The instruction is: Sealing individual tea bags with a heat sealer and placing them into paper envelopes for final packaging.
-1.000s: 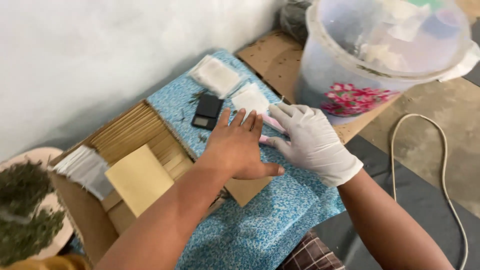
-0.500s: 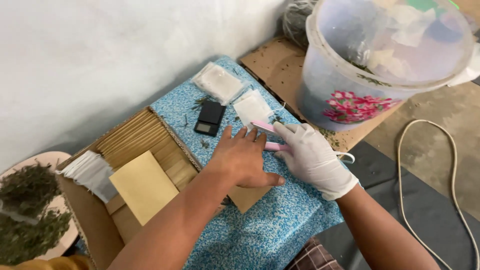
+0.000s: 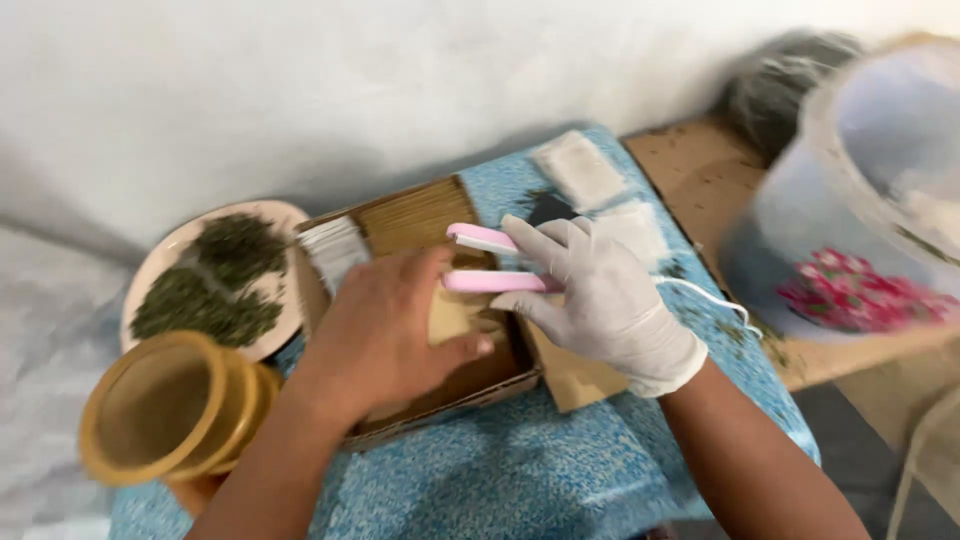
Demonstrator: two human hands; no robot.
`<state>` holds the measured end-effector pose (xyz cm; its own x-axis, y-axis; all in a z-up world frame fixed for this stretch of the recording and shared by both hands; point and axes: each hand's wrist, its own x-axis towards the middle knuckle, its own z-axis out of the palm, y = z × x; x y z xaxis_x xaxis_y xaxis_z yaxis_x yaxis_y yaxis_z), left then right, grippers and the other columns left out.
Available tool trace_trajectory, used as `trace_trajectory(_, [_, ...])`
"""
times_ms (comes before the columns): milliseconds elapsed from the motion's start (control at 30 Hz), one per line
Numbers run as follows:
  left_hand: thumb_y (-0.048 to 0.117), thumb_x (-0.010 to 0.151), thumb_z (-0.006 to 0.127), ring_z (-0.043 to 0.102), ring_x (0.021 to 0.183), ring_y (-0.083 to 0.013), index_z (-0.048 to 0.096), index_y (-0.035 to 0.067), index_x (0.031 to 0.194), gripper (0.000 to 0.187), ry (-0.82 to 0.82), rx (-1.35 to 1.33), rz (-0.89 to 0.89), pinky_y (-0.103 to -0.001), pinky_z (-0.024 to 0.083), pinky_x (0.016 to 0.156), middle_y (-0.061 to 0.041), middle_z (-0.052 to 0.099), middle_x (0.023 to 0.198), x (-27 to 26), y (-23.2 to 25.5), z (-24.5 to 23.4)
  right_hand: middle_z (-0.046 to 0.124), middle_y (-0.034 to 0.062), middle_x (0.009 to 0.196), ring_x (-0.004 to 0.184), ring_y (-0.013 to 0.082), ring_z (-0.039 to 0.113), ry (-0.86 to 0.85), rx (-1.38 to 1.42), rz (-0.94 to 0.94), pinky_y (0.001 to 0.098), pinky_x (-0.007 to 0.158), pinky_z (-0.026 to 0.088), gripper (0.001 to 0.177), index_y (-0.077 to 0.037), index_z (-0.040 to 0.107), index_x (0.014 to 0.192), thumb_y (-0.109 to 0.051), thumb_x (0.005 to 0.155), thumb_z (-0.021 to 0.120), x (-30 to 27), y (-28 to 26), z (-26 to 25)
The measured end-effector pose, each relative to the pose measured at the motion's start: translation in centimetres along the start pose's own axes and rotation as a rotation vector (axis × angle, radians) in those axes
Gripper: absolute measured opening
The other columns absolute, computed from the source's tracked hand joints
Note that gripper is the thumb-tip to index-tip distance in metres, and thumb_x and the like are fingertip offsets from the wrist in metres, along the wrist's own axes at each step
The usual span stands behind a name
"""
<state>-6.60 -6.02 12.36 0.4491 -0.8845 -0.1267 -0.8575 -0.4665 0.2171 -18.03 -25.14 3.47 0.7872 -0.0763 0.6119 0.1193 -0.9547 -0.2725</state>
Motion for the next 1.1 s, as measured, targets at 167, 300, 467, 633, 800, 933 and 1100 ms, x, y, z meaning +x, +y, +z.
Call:
trace_trajectory(167, [0.061, 0.071, 0.079, 0.060, 0.108, -0.0418, 0.053, 0.009, 0.126, 0.080, 0.300, 0.000, -0.199, -0.054, 0.043, 0.091, -0.017, 0.062, 0.115, -0.4, -6.4, 3.1, 0.063, 0.0092, 0.099, 0.088, 0.0334, 0.061, -0.078, 0.020, -0.051, 0.0457, 0.075, 0.052, 0.060, -0.016, 0.061, 0.134, -0.037, 0.081, 0.079, 3.8, -1.0, 3.0])
trace_trajectory(300, [0.066, 0.066, 0.078, 0.054, 0.120, -0.0415, 0.051, 0.011, 0.133, 0.091, 0.296, -0.146, -0.333, -0.055, 0.037, 0.100, -0.015, 0.054, 0.123, 1.0, -7.1, 4.1, 0.062, 0.0048, 0.097, 0.093, 0.0303, 0.064, -0.026, 0.026, -0.048, 0.0416, 0.080, 0.055, 0.055, -0.021, 0.062, 0.133, -0.039, 0.084, 0.077, 4.6, 0.0, 5.6])
trace_trajectory(467, [0.072, 0.065, 0.075, 0.051, 0.122, -0.0406, 0.054, 0.012, 0.130, 0.091, 0.413, -0.230, -0.262, -0.055, 0.023, 0.110, -0.015, 0.053, 0.123, 0.1, -10.3, 7.0, 0.061, 0.0079, 0.100, 0.095, 0.0321, 0.064, 0.156, 0.036, -0.102, 0.0435, 0.082, 0.055, 0.058, -0.012, 0.061, 0.136, -0.038, 0.087, 0.078, 3.8, 0.3, 7.8])
trace_trajectory(633, [0.067, 0.071, 0.077, 0.048, 0.125, -0.0380, 0.057, 0.015, 0.128, 0.080, 0.512, -0.340, -0.227, -0.055, 0.018, 0.113, -0.011, 0.052, 0.124, 0.3, -11.7, 8.8, 0.061, 0.0104, 0.102, 0.095, 0.0350, 0.063, 0.217, 0.117, -0.094, 0.0456, 0.083, 0.055, 0.060, -0.008, 0.059, 0.138, -0.032, 0.087, 0.079, 3.2, 0.6, 8.3])
trace_trajectory(800, [0.070, 0.071, 0.077, 0.049, 0.129, -0.0299, 0.059, 0.028, 0.122, 0.069, 0.631, -0.661, -0.121, -0.051, 0.023, 0.113, -0.001, 0.056, 0.122, 1.5, -12.2, 9.4, 0.063, 0.0093, 0.102, 0.096, 0.0338, 0.064, 0.147, 0.104, -0.118, 0.0450, 0.085, 0.055, 0.062, -0.008, 0.061, 0.138, -0.032, 0.085, 0.080, 3.0, -0.1, 7.5])
trace_trajectory(933, [0.064, 0.069, 0.077, 0.042, 0.129, -0.0376, 0.059, 0.020, 0.124, 0.073, 0.463, -0.507, -0.146, -0.059, 0.014, 0.113, -0.009, 0.052, 0.123, 0.9, -9.5, 8.8, 0.062, 0.0098, 0.103, 0.097, 0.0349, 0.063, 0.152, 0.134, -0.067, 0.0452, 0.087, 0.054, 0.060, -0.007, 0.061, 0.139, -0.031, 0.087, 0.078, 1.9, 0.9, 7.0])
trace_trajectory(1100, [0.073, 0.067, 0.072, 0.042, 0.132, -0.0401, 0.057, 0.022, 0.127, 0.080, 0.403, -0.444, -0.178, -0.059, 0.013, 0.114, -0.011, 0.053, 0.126, 0.5, -9.9, 8.4, 0.064, 0.0092, 0.103, 0.100, 0.0352, 0.064, 0.129, 0.145, -0.053, 0.0459, 0.088, 0.054, 0.062, -0.009, 0.062, 0.138, -0.031, 0.083, 0.081, 2.2, 0.8, 6.9])
